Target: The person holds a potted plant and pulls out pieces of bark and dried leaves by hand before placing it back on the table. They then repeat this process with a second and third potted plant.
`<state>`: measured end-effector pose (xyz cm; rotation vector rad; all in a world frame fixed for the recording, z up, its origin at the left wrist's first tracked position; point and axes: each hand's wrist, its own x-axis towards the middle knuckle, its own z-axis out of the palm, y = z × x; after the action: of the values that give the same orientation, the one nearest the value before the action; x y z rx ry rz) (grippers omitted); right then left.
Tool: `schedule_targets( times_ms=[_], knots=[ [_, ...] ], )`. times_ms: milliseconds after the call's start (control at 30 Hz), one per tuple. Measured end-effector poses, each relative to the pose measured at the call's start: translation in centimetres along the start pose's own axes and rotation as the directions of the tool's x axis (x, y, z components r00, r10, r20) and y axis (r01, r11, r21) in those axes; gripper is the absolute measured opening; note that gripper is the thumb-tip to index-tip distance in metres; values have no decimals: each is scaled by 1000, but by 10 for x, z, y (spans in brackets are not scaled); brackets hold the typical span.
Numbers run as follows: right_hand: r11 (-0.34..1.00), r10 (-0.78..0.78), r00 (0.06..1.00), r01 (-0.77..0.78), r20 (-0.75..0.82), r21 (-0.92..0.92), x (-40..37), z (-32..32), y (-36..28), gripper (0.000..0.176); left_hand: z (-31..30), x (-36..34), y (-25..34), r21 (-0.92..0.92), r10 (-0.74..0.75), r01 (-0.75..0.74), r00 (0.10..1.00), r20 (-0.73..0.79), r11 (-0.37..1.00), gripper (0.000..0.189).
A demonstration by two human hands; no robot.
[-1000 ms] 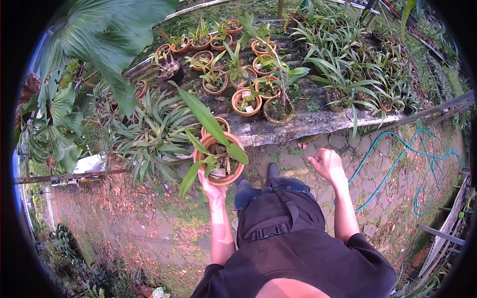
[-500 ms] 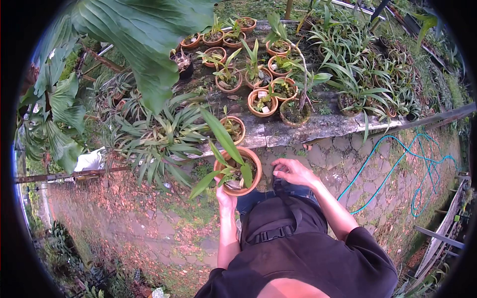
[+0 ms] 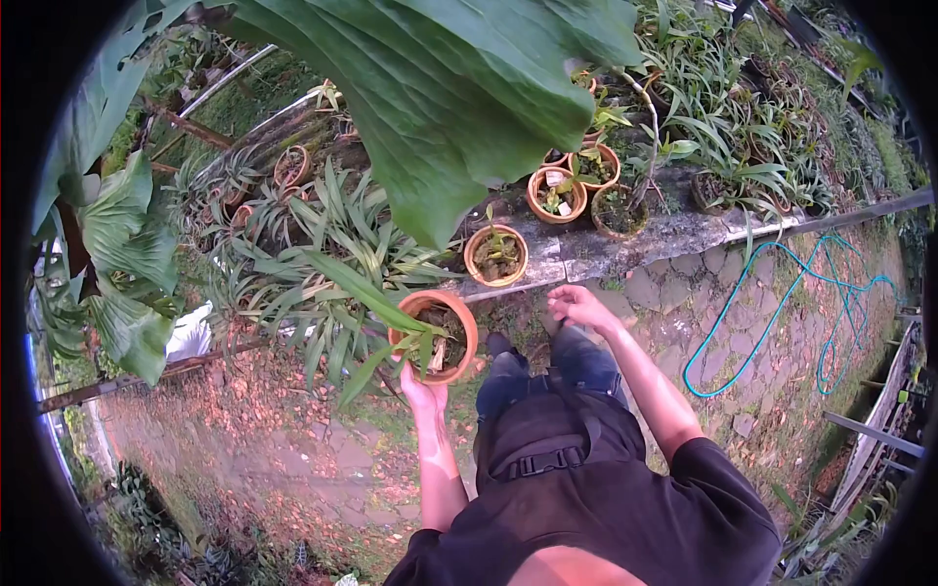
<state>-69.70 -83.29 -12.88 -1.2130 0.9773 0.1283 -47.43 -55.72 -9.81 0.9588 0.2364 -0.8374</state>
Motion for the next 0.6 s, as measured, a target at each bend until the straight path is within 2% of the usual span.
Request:
schedule_targets(
  times_ms=[100,167,200,300,333,367,433,467,600],
  knots=[
    [999,40,996,-41,-82,-12,45,0,15,42,25,-10,13,50,51,-45,990,-131,998,55],
    [998,58,992,-62,-111,-28,65,2,10,44,27,-13,14,40,68,-64,991,-118,997,56],
    [997,51,993,-56,-104,-45,76,3,10,53,27,-15,13,33,80,-77,990,-112,997,56],
    [992,74,994,-82,-85,-100,110,6,9,63,14,-17,1,-8,106,-107,989,-106,994,57],
    [986,84,995,-92,-58,-141,122,6,8,77,17,-21,-4,-2,123,-124,985,-120,992,58],
    [987,96,995,-99,-35,-127,133,6,8,80,20,-22,-10,-12,141,-145,978,-153,989,58],
    [987,128,992,-127,10,-94,153,7,16,86,26,-28,-19,-24,167,-177,961,-222,984,59],
    [995,97,991,-97,90,-5,173,8,30,95,24,-28,-27,-22,207,-218,948,-242,976,57],
    [958,59,983,-104,173,268,172,12,19,89,36,-37,-38,-54,187,-211,938,-291,976,53]
  ],
)
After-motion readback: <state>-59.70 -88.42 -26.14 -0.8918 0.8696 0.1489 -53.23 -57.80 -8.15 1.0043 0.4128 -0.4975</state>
